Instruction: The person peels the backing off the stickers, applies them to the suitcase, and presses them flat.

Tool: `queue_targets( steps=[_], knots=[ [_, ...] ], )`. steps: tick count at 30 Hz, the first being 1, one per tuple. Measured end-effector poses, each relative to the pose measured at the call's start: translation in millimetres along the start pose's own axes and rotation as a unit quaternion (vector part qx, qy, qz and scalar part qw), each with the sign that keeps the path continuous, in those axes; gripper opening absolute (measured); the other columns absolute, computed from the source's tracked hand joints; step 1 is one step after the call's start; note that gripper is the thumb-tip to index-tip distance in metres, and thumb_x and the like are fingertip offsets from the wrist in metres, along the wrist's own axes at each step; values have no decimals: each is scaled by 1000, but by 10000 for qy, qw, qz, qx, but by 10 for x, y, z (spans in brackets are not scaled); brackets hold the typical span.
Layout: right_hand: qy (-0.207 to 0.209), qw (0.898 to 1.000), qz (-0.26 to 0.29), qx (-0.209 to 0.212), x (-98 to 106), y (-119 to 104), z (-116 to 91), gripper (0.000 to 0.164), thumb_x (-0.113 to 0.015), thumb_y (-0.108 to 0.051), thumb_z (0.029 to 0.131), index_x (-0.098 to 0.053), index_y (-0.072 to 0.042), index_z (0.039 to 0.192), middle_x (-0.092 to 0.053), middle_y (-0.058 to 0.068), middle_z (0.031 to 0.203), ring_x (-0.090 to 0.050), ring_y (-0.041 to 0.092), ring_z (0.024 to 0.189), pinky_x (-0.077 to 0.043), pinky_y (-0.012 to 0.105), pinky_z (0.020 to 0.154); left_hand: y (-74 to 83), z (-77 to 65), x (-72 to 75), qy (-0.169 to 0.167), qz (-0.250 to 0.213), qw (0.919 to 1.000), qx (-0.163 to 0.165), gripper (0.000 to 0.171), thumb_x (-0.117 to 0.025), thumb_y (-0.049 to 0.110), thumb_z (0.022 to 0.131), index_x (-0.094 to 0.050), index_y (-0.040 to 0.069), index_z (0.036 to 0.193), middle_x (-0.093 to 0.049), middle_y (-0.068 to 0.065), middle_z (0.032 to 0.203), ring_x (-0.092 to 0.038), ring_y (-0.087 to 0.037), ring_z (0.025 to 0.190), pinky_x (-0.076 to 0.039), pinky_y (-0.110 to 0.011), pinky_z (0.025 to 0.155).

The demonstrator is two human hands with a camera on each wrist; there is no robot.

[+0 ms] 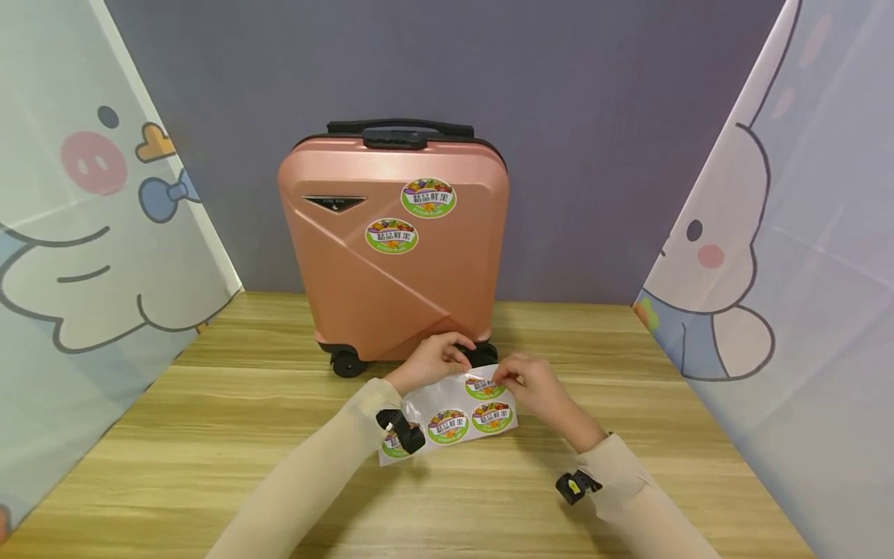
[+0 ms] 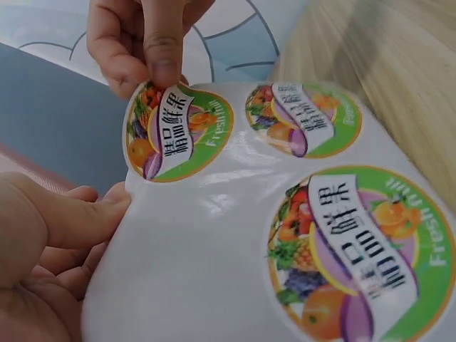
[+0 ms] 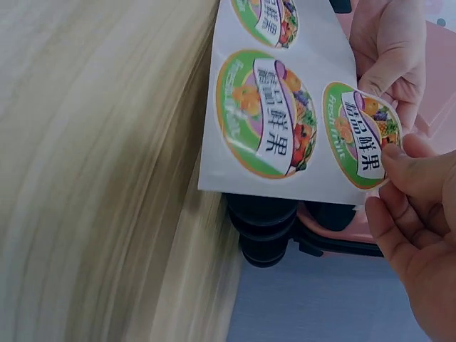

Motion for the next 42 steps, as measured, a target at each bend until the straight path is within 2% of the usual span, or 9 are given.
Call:
queue_targets(
  steps=[7,11,14,21,27,30,34,42],
  knots=[
    [-298,9970,497,-504,-33,58,-50,26,-75,19,74,-72,-6,77,-71,4,83,-67,17,74,-56,25,60,-23,-3,-15,-33,333,9994,-92,31,-71,-6,88,-64,-2,118,-73,-9,85,-70,-14,80,-54,-21,73],
    [-435,9916,841,-880,-30,92,-66,20,-76,14,78,-73,-6,80,-70,7,83,-64,11,72,-54,23,60,-7,-4,15,11,414,9989,-213,31,-71,-7,87,-64,-2,117,-74,-11,84,-71,-17,79,-55,-21,73],
    [-559,9863,1033,-1162,-27,120,-78,18,-75,12,80,-73,-6,81,-70,7,82,-62,8,69,-52,23,58,-28,-2,24,23,430,9989,-172,32,-72,-7,87,-64,-2,117,-74,-10,84,-71,-16,79,-55,-21,72],
    [-948,9641,1589,-1903,-50,221,-139,11,-69,10,87,-73,0,85,-71,9,84,-63,10,71,-56,30,62,-96,6,20,-32,370,9993,-35,33,-71,-7,87,-63,-1,118,-74,-7,83,-70,-14,78,-55,-22,71],
    [-1129,9485,1863,-2299,-68,310,-177,7,-68,10,87,-72,4,87,-71,14,83,-65,16,68,-57,34,60,-105,4,32,-33,551,9985,-45,33,-72,-6,87,-64,-1,118,-74,-7,83,-70,-13,78,-54,-21,71],
    [-1128,9403,1976,-2532,-71,346,-188,4,-68,7,88,-72,6,90,-70,14,84,-66,21,69,-57,35,61,-118,7,22,-65,581,9983,-37,31,-73,-5,87,-65,-1,116,-74,-7,84,-70,-13,78,-54,-21,72],
    [-1044,9309,2130,-2777,-78,381,-195,7,-69,3,90,-72,7,95,-71,15,87,-66,20,70,-58,37,63,-144,15,-3,-95,600,9981,-41,27,-73,-2,88,-66,-1,114,-75,-7,88,-70,-14,81,-54,-22,73],
    [-850,9143,2649,-2944,-110,433,-222,13,-66,7,89,-68,16,99,-69,23,92,-67,15,72,-60,43,70,-215,-13,-34,-67,722,9973,-81,21,-69,-3,90,-69,-2,111,-75,-8,95,-71,-17,89,-54,-22,74]
  ],
)
Point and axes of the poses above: each hand's wrist, its own z-axis towards the middle knuckle, its own x-axis out of the back of the hand, y = z × x, the point moved 8 cm from there along z, towards the middle knuckle
